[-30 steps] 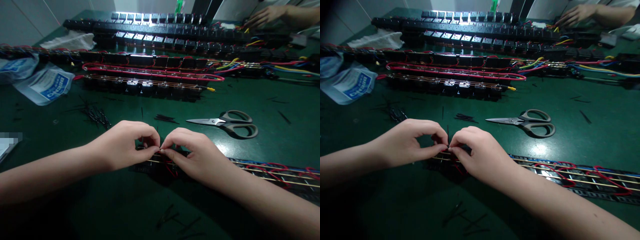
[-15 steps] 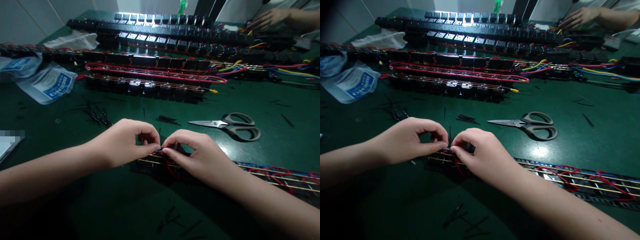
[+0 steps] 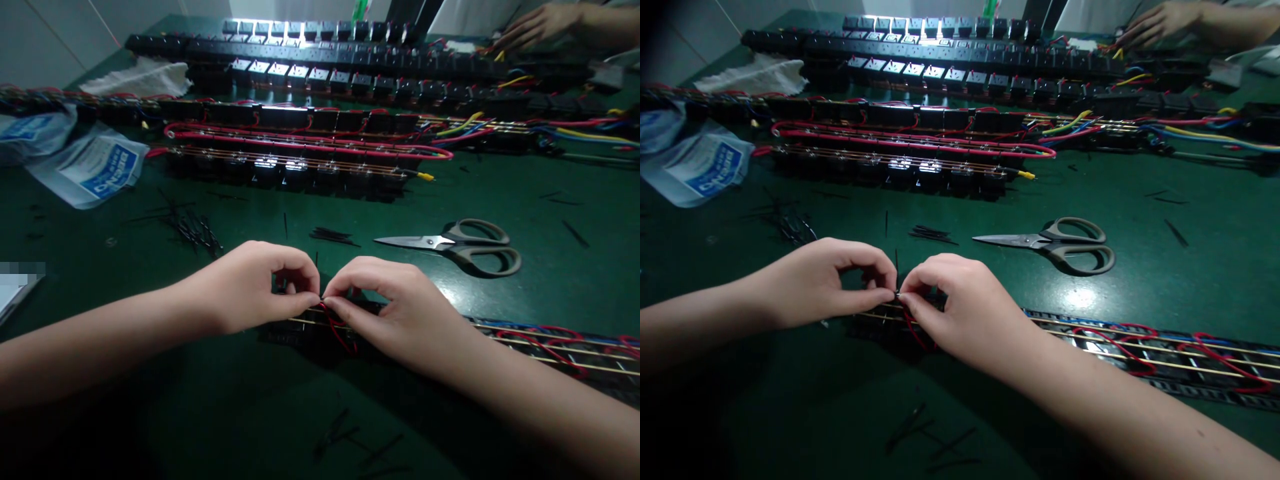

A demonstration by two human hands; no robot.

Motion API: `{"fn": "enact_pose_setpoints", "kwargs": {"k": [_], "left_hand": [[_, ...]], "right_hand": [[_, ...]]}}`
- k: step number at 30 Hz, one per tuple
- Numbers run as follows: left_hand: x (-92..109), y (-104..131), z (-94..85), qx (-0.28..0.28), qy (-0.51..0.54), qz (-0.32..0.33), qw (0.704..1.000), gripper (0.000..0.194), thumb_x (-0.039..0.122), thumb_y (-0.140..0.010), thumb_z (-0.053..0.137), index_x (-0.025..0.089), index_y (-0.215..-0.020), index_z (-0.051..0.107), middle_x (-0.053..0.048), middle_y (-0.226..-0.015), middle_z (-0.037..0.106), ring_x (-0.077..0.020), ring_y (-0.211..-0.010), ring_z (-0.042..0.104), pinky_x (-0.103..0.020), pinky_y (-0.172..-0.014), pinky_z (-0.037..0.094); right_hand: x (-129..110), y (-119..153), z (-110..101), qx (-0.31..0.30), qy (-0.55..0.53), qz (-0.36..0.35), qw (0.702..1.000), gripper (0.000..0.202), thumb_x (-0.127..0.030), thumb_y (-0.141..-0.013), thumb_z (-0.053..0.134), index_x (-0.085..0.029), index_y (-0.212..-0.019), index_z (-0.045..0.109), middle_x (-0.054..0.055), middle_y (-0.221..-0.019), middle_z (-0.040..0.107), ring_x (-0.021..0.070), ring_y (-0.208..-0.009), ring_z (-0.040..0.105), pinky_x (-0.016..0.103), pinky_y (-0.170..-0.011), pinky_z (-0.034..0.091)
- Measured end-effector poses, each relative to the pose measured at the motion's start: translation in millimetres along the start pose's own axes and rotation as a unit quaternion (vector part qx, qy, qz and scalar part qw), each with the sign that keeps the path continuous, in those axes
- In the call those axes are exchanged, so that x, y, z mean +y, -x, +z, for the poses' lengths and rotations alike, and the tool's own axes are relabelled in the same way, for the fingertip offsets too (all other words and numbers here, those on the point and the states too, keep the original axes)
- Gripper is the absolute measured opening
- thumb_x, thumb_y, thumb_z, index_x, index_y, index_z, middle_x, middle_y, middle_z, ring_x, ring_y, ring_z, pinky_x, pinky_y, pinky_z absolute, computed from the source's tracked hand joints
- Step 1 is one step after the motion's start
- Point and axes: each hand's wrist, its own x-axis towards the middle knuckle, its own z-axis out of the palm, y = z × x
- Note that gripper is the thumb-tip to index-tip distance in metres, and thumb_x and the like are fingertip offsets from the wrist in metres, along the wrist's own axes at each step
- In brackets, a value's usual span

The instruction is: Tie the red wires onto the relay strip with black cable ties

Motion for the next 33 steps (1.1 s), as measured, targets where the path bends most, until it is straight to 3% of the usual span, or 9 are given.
{"fn": "enact_pose_setpoints", "kwargs": {"k": [7, 14, 22, 26, 30, 33], "left_hand": [[1.7, -0.7, 4.3, 0.002, 0.014, -0.019, 1.0, 0.011, 0.028, -0.083, 0.062, 0.02, -0.082, 0.069, 0.003, -0.073, 0.066, -0.0099, -0.066, 0.057, -0.019, -0.06, 0.045], [3.0, 0.1, 6.8, 0.031, 0.011, -0.03, 0.999, 0.019, 0.037, -0.086, 0.062, 0.02, -0.083, 0.07, 0.002, -0.073, 0.067, -0.0116, -0.067, 0.058, -0.021, -0.059, 0.044], [6.8, 1.4, 3.4, -0.02, -0.023, -0.035, 0.999, 0.017, 0.032, -0.087, 0.056, 0.022, -0.086, 0.069, 0.003, -0.076, 0.067, -0.0123, -0.071, 0.059, -0.022, -0.062, 0.044], [5.5, 4.5, -7.7, -0.019, -0.06, -0.034, 0.997, 0.018, 0.033, -0.088, 0.054, 0.023, -0.084, 0.069, 0.003, -0.078, 0.069, -0.0129, -0.072, 0.061, -0.022, -0.062, 0.044], [-9.2, 5.1, -30.9, 0.0, -0.166, -0.064, 0.984, 0.019, 0.038, -0.088, 0.056, 0.026, -0.085, 0.071, 0.002, -0.08, 0.071, -0.0151, -0.069, 0.061, -0.024, -0.061, 0.044], [-25.5, 1.7, -48.2, 0.073, -0.263, -0.079, 0.959, 0.015, 0.037, -0.083, 0.06, 0.025, -0.085, 0.069, 0.0, -0.079, 0.07, -0.018, -0.067, 0.06, -0.027, -0.06, 0.041]], "right_hand": [[-0.2, -2.1, 1.9, -0.005, 0.004, 0.01, 1.0, 0.009, -0.01, -0.079, 0.064, -0.019, -0.077, 0.066, 0.0, -0.075, 0.07, 0.0128, -0.068, 0.063, 0.024, -0.063, 0.048], [0.7, 0.1, 3.9, 0.028, 0.031, -0.018, 0.999, 0.011, -0.009, -0.078, 0.065, -0.019, -0.082, 0.066, 0.001, -0.081, 0.069, 0.0134, -0.073, 0.062, 0.024, -0.067, 0.047], [-2.7, -0.5, -0.5, -0.015, 0.003, -0.009, 1.0, 0.013, -0.01, -0.082, 0.06, -0.019, -0.074, 0.065, 0.001, -0.079, 0.066, 0.0135, -0.072, 0.06, 0.025, -0.066, 0.046], [-2.8, -0.8, -2.2, -0.004, -0.011, 0.006, 1.0, 0.012, -0.011, -0.082, 0.059, -0.02, -0.076, 0.063, 0.0, -0.076, 0.064, 0.0132, -0.07, 0.058, 0.025, -0.065, 0.045], [0.1, -1.8, -2.5, 0.028, -0.03, 0.073, 0.997, 0.008, -0.018, -0.085, 0.059, -0.02, -0.078, 0.062, -0.001, -0.076, 0.065, 0.0134, -0.069, 0.06, 0.025, -0.062, 0.046], [0.8, -2.4, -2.5, 0.03, -0.033, 0.106, 0.993, 0.009, -0.021, -0.085, 0.061, -0.02, -0.077, 0.062, -0.001, -0.074, 0.066, 0.0131, -0.067, 0.06, 0.025, -0.06, 0.045]]}}
